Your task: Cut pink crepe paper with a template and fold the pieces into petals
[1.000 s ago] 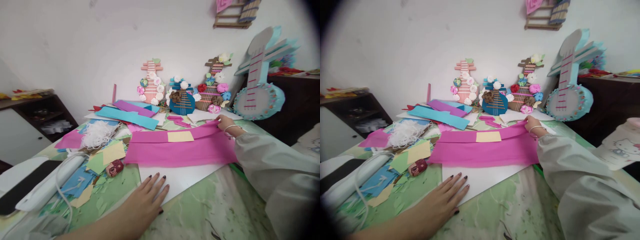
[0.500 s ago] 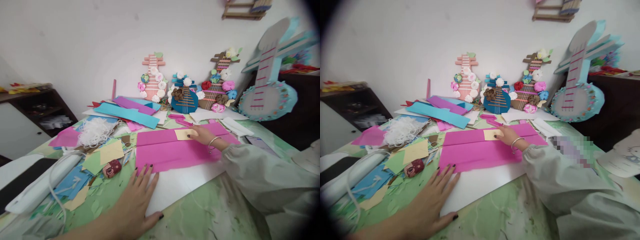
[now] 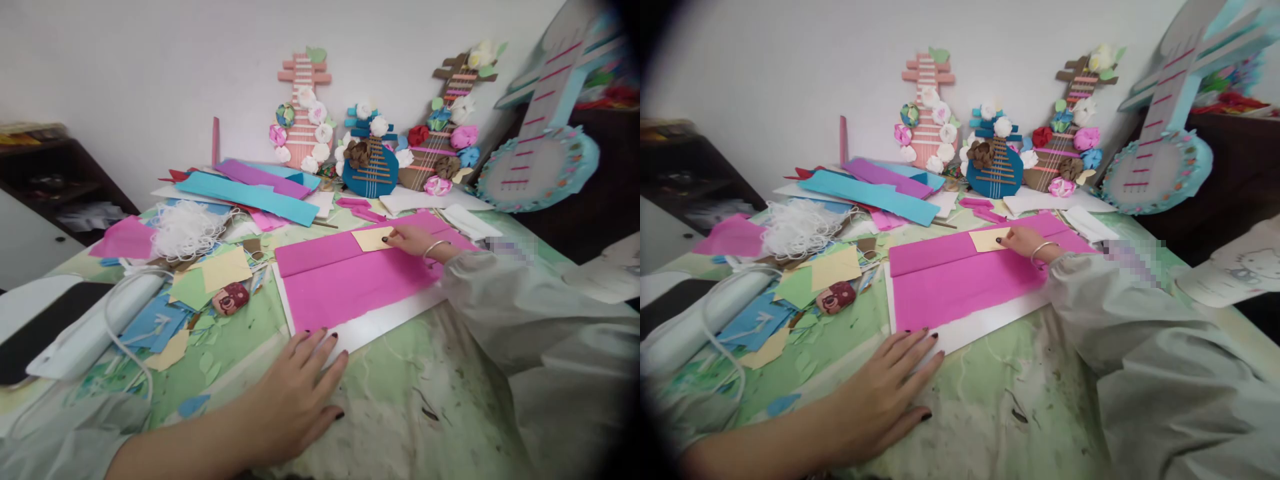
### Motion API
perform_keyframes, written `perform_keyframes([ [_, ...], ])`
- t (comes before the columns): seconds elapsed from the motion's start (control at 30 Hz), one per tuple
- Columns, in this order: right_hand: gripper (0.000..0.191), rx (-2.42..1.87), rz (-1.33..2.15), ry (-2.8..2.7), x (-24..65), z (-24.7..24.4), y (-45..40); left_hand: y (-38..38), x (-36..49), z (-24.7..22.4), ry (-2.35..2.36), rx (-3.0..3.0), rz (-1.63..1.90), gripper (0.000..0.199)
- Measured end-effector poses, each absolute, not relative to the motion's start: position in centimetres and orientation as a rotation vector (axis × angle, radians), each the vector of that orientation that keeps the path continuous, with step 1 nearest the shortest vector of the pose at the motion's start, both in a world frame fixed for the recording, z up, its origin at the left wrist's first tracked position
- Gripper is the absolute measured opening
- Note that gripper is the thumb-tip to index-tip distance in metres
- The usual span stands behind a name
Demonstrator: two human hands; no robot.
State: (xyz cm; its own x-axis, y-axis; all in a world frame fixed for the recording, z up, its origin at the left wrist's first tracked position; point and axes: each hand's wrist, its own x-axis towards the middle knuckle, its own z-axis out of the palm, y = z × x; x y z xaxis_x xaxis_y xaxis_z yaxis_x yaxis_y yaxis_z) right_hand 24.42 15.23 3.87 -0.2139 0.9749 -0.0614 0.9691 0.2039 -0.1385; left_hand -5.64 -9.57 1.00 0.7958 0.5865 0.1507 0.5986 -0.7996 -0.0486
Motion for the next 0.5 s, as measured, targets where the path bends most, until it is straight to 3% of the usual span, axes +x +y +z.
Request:
perform_keyframes([
  [0.1, 0.044, -2.107, 0.195, -2.27, 23.5, 3.9, 16.0, -9.8, -6.0, 1.2, -0.789, -2.947, -0.278, 0.047],
  [0.2, 0.065, -2.222, 0.168, -2.15, 22.2, 3.8, 16.9, -9.6, -6.6, 1.7, -0.737, -2.907, -0.445, 0.039],
  [0.4, 0.082, -2.331, 0.283, -1.981, 21.1, 4.7, 18.3, -8.3, -8.1, 1.7, -1.124, -2.759, -0.406, 0.071],
  [0.5, 0.08, -2.387, 0.335, -1.848, 21.5, 5.0, 18.6, -8.3, -8.5, 1.0, -1.084, -2.844, -0.342, 0.061],
])
